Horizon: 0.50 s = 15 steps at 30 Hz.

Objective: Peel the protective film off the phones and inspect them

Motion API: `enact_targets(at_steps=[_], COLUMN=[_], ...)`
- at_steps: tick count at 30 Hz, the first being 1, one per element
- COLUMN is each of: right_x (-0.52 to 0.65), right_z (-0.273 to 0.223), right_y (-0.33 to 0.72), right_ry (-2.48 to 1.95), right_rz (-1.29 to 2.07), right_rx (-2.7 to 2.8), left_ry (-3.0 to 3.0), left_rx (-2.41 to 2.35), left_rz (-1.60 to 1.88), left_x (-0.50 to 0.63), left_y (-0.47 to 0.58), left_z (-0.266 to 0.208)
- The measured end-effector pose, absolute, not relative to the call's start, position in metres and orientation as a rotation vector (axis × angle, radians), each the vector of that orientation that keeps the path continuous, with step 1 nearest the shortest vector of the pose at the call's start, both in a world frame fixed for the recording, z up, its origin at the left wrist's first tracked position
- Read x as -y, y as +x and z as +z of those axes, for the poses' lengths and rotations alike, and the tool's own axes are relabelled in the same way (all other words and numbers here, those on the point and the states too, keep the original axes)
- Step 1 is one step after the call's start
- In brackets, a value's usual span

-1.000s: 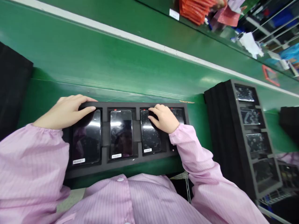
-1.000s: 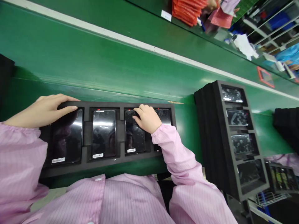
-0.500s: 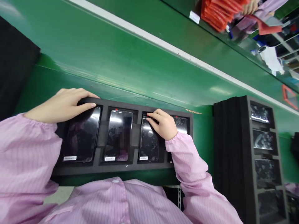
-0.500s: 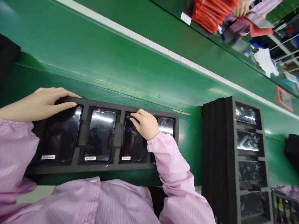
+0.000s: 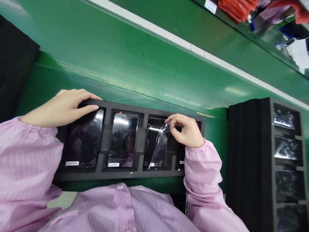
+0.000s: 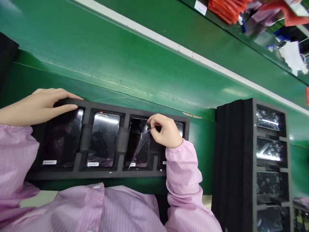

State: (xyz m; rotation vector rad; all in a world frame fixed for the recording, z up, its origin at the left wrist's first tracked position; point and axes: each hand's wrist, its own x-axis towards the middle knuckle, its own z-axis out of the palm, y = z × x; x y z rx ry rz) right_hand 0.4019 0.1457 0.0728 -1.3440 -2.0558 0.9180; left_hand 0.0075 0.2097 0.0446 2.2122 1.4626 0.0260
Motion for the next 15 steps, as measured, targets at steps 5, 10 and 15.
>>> enact_targets(at_steps=[5,10,15], right_x=[-0.1468,-0.1456,-0.1456], right_z=[0.0728,0.0747,0.0769], right_y=[0.4031,0.4015,0.3972], right_ry=[-1.338,-1.310,-1.319], right_rz=[0.962,0.926,0.686], right_rx=[2.001,2.039,2.155], left_ry=[2.201,2.198,2.196], left_rx=[-1.459,-1.462,-1.473], left_rz=[0.017,0.019,0.026], left_x=[-0.2096,-0.2090,-0.2090], left_y=[0.0077,0.0088,0.0087], left_z=[0.0452,0.0470,0.0467])
